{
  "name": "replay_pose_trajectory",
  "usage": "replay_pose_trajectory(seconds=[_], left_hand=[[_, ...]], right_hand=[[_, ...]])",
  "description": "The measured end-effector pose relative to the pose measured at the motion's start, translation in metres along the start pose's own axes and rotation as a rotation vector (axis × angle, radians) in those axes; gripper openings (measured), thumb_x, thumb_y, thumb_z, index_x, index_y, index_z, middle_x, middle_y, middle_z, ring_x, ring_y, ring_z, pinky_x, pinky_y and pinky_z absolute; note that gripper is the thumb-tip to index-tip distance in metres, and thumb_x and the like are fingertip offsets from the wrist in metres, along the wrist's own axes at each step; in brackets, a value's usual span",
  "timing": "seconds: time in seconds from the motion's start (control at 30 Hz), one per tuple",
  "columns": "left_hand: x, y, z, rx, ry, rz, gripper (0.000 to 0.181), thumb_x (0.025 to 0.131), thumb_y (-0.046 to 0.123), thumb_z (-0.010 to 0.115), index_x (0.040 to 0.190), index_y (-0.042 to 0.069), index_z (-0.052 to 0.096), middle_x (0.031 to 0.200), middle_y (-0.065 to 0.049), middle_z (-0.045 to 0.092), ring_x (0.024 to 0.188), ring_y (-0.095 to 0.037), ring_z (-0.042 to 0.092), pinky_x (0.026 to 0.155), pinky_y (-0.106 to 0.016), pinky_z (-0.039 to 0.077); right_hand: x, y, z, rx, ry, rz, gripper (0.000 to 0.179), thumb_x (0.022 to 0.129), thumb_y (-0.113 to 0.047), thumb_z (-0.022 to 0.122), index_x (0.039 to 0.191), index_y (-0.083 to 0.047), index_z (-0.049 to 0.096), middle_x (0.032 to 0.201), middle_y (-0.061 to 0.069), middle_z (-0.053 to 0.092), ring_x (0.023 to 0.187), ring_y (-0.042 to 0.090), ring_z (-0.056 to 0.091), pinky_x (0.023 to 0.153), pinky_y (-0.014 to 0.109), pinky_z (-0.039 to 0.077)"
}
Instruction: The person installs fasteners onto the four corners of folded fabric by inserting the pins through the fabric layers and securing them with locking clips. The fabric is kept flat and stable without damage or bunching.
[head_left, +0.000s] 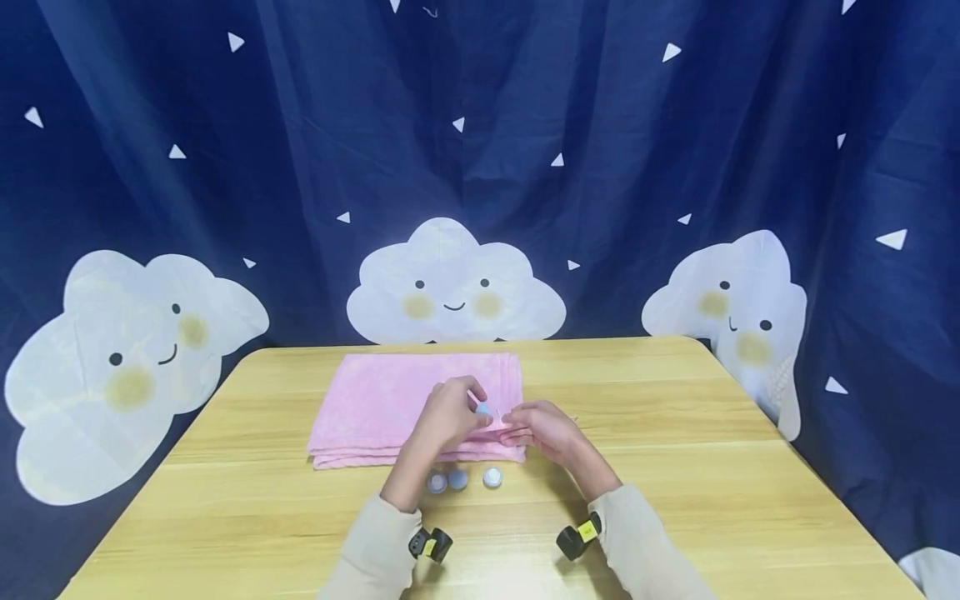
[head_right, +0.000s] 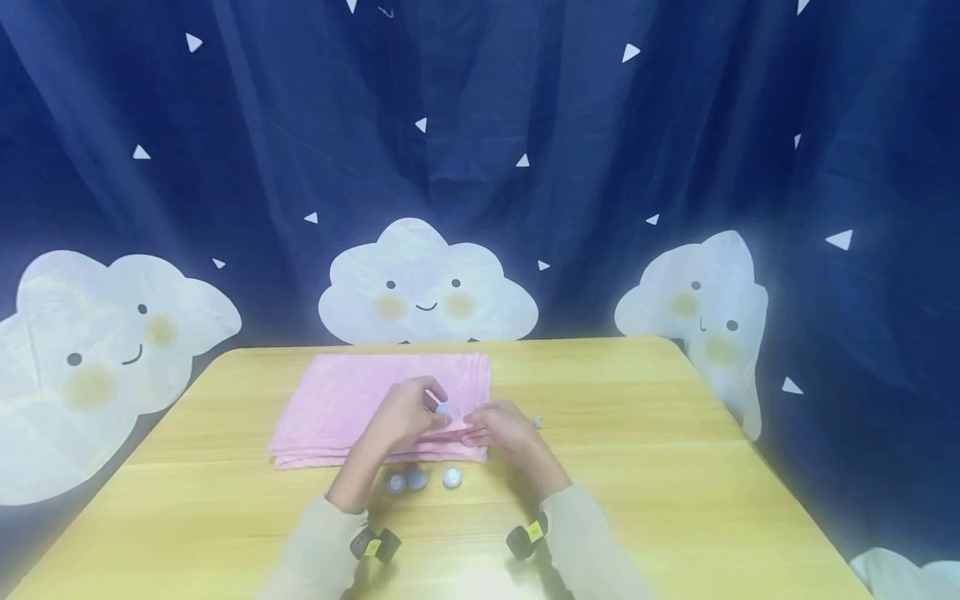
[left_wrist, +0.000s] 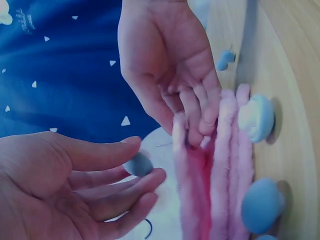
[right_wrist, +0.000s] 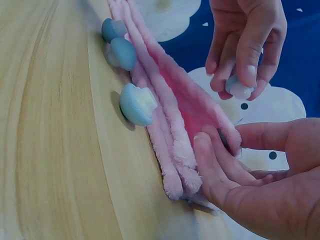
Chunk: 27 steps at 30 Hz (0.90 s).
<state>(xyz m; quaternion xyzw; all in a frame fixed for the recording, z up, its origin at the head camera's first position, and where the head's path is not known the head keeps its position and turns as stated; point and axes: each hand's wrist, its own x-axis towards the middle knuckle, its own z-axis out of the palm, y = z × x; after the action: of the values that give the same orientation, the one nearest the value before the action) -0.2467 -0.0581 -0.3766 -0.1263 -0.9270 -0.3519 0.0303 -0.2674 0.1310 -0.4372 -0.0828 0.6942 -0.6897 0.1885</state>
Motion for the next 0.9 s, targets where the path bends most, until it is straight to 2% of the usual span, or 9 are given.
replay_pose_trajectory(seconds=[0.2, 0.33, 0.6, 0.9], left_hand=[[0.005, -0.008, 0.005, -0.154, 0.088, 0.010, 0.025, 0.081, 0.003, 0.080, 0.105, 0.006, 0.073, 0.096, -0.014, 0.077, 0.077, -0.018, 0.073, 0.074, -0.034, 0.059], [0.009, -0.015, 0.011, -0.221, 0.123, 0.025, 0.027, 0.081, 0.001, 0.079, 0.107, 0.009, 0.075, 0.101, -0.015, 0.078, 0.084, -0.021, 0.074, 0.076, -0.035, 0.059], [0.012, -0.023, 0.020, -0.285, 0.096, 0.034, 0.024, 0.085, -0.001, 0.073, 0.107, 0.007, 0.078, 0.111, -0.015, 0.076, 0.105, -0.032, 0.073, 0.094, -0.048, 0.056], [0.011, -0.024, 0.024, -0.299, 0.067, 0.065, 0.024, 0.087, 0.000, 0.072, 0.110, 0.003, 0.077, 0.110, -0.018, 0.076, 0.104, -0.031, 0.074, 0.095, -0.047, 0.056]], right_hand=[[-0.001, -0.001, 0.001, -0.007, 0.004, 0.007, 0.028, 0.098, -0.004, 0.053, 0.114, 0.018, 0.057, 0.096, 0.013, 0.071, 0.083, 0.015, 0.070, 0.090, 0.034, 0.058], [-0.001, -0.002, 0.001, -0.013, 0.006, 0.006, 0.030, 0.098, -0.004, 0.052, 0.116, 0.020, 0.056, 0.096, 0.013, 0.071, 0.083, 0.015, 0.070, 0.090, 0.034, 0.058], [-0.001, -0.002, 0.001, -0.006, 0.006, 0.009, 0.027, 0.098, -0.003, 0.053, 0.114, 0.019, 0.057, 0.094, 0.012, 0.072, 0.082, 0.015, 0.070, 0.088, 0.032, 0.059], [-0.002, -0.003, 0.001, -0.001, 0.003, 0.005, 0.033, 0.098, -0.003, 0.053, 0.120, 0.022, 0.054, 0.099, 0.016, 0.073, 0.081, 0.014, 0.070, 0.086, 0.031, 0.059]])
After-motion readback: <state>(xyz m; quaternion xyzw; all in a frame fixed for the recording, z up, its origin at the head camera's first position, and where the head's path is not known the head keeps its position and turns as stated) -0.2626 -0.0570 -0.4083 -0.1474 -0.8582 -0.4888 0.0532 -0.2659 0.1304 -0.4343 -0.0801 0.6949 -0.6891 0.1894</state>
